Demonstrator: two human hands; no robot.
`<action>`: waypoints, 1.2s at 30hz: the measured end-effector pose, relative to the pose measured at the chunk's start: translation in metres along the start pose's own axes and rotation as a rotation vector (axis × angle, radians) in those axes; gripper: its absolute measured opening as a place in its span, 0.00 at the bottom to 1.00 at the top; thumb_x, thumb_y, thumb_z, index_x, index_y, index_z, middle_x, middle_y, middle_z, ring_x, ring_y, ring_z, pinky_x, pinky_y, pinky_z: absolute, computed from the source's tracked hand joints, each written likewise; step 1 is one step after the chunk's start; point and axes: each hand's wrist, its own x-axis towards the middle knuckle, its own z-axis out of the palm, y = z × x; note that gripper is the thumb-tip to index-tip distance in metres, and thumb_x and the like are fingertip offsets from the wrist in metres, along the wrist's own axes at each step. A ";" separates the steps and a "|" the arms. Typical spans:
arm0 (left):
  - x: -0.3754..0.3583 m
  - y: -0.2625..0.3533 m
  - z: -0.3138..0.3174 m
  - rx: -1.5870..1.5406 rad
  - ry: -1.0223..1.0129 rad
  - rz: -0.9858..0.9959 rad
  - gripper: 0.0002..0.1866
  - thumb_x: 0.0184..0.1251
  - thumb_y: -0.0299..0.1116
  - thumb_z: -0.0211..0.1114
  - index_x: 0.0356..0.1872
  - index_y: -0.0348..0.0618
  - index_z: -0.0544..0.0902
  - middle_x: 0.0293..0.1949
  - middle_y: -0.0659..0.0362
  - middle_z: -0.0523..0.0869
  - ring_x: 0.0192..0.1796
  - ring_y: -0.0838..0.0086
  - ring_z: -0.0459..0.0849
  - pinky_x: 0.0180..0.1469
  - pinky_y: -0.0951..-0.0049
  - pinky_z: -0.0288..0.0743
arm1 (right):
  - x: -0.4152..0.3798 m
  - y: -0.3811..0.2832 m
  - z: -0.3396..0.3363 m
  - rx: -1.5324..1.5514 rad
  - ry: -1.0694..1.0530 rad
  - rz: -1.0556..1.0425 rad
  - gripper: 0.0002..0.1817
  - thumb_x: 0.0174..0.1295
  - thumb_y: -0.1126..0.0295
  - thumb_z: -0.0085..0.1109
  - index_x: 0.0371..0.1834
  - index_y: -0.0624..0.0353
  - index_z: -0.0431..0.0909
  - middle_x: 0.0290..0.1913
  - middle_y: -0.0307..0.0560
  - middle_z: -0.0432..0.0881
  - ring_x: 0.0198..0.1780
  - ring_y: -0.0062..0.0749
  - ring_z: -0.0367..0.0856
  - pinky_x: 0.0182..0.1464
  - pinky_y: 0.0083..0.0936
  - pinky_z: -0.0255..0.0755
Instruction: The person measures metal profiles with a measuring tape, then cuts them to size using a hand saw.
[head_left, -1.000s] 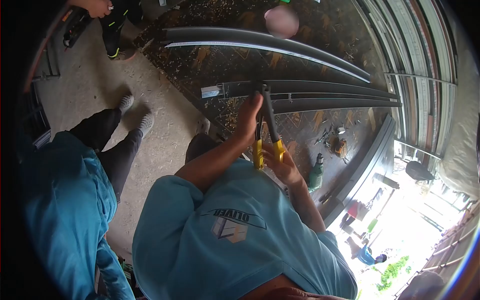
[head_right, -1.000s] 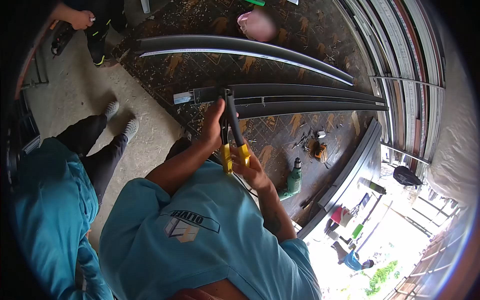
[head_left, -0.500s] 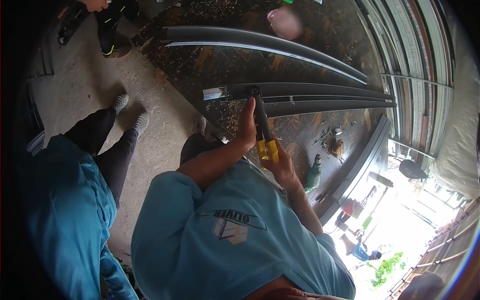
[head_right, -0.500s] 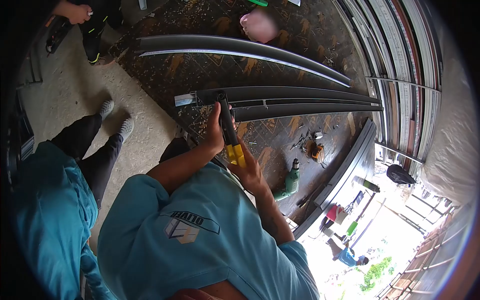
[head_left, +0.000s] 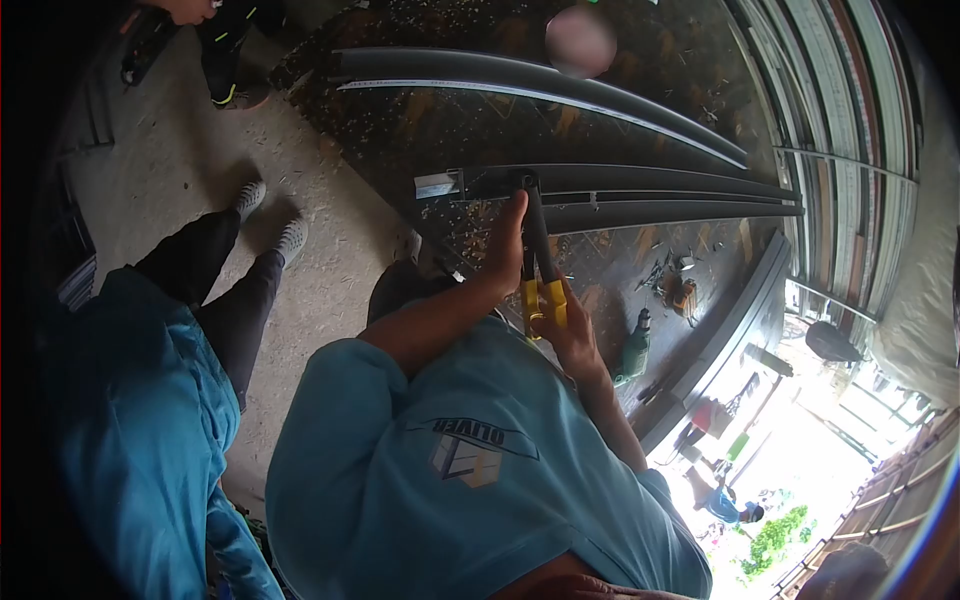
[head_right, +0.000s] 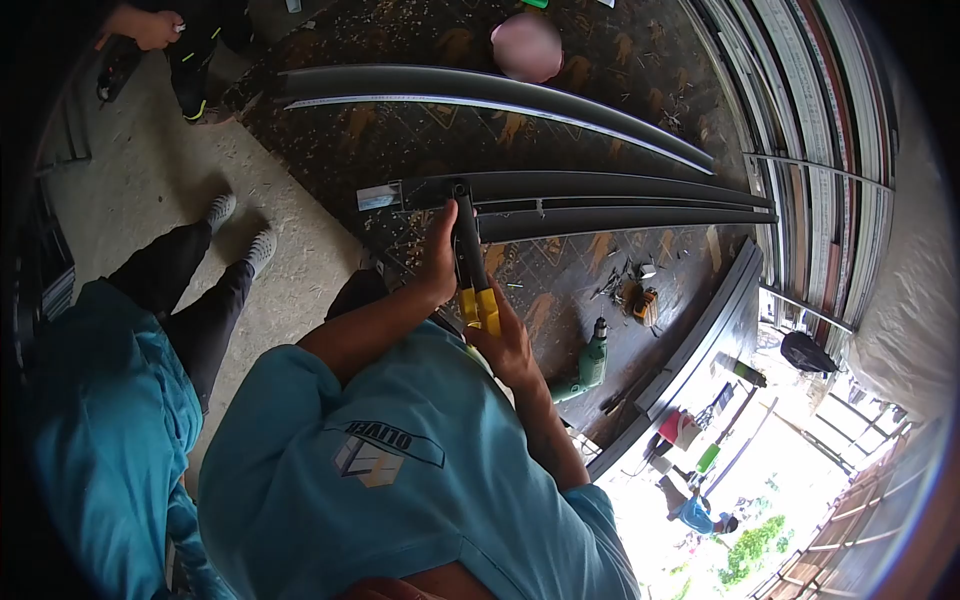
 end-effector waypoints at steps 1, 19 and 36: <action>0.001 -0.003 -0.002 -0.003 -0.002 0.001 0.28 0.69 0.65 0.55 0.46 0.48 0.79 0.31 0.68 0.75 0.33 0.84 0.74 0.36 0.79 0.70 | -0.001 0.001 -0.001 -0.040 0.009 -0.012 0.44 0.56 0.68 0.64 0.77 0.62 0.55 0.55 0.51 0.80 0.55 0.32 0.77 0.59 0.29 0.69; 0.011 -0.024 -0.043 -0.142 0.029 0.047 0.30 0.66 0.66 0.58 0.51 0.48 0.76 0.29 0.63 0.76 0.29 0.79 0.76 0.36 0.76 0.74 | 0.007 0.002 -0.001 -0.174 -0.110 -0.021 0.45 0.57 0.68 0.64 0.78 0.62 0.54 0.62 0.53 0.76 0.64 0.36 0.73 0.66 0.30 0.63; 0.010 -0.003 -0.036 -0.060 0.043 0.106 0.22 0.68 0.57 0.63 0.39 0.48 0.75 0.26 0.63 0.77 0.26 0.78 0.77 0.32 0.75 0.75 | 0.008 0.011 -0.005 -0.221 -0.124 -0.026 0.45 0.56 0.67 0.67 0.78 0.60 0.55 0.58 0.54 0.79 0.59 0.35 0.77 0.63 0.30 0.65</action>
